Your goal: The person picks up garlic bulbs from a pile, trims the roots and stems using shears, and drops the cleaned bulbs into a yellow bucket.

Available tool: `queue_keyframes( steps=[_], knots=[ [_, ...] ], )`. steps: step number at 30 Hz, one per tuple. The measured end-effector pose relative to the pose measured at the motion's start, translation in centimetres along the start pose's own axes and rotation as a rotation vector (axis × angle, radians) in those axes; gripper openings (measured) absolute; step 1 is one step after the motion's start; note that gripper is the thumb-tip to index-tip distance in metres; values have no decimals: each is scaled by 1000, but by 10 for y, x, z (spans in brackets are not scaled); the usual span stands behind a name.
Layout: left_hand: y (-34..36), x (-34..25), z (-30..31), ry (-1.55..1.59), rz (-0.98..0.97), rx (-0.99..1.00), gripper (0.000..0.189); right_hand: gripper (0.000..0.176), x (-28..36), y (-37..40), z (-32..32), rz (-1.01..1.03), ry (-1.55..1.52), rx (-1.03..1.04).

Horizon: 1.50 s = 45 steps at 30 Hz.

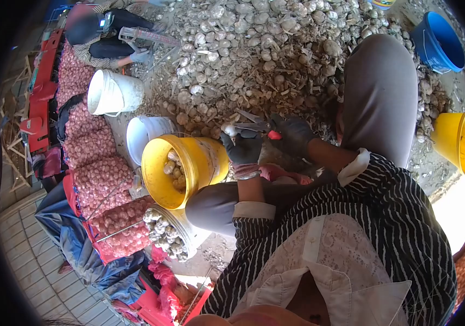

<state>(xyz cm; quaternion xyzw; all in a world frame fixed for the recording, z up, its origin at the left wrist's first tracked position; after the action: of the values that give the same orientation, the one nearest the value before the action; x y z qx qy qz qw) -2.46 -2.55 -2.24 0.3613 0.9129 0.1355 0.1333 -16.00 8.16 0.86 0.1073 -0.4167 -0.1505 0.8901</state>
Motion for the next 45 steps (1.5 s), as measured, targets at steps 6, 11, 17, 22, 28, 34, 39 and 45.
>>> queue_keyframes(
  steps=[6,11,17,22,28,34,39,45],
  knots=[
    [31,27,-11,52,175,65,38,59,-4,4,0,-12,98,131],
    [19,14,28,122,120,250,31,54,-22,8,-19,30,-1,51],
    [18,-8,9,-229,-162,280,22,59,-8,13,5,-38,-24,43],
    [17,-13,35,-1062,-460,-54,36,72,12,17,25,40,263,73],
    [30,-11,3,-1630,-466,-182,44,70,0,17,16,117,444,32],
    [38,-18,2,-1807,-81,105,40,70,-17,18,17,260,544,26],
    [45,-21,-17,-1908,19,261,42,73,-33,18,11,339,623,4],
    [40,-19,-15,-1944,60,259,41,58,-34,20,15,387,600,3]
  ],
)
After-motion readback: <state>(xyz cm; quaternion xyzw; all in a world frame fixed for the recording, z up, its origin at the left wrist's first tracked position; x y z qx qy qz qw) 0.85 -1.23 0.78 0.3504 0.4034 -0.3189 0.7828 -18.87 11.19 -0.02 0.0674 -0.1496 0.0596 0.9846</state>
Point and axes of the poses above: each hand's wrist, its own y-axis away from the middle knuckle, its own z-axis out of the back of the hand, x = y × z, the point moved 2 cm from there along -y, towards the middle knuckle, and after that the axes turned 7 degrees about x, right-handed, at the moved point
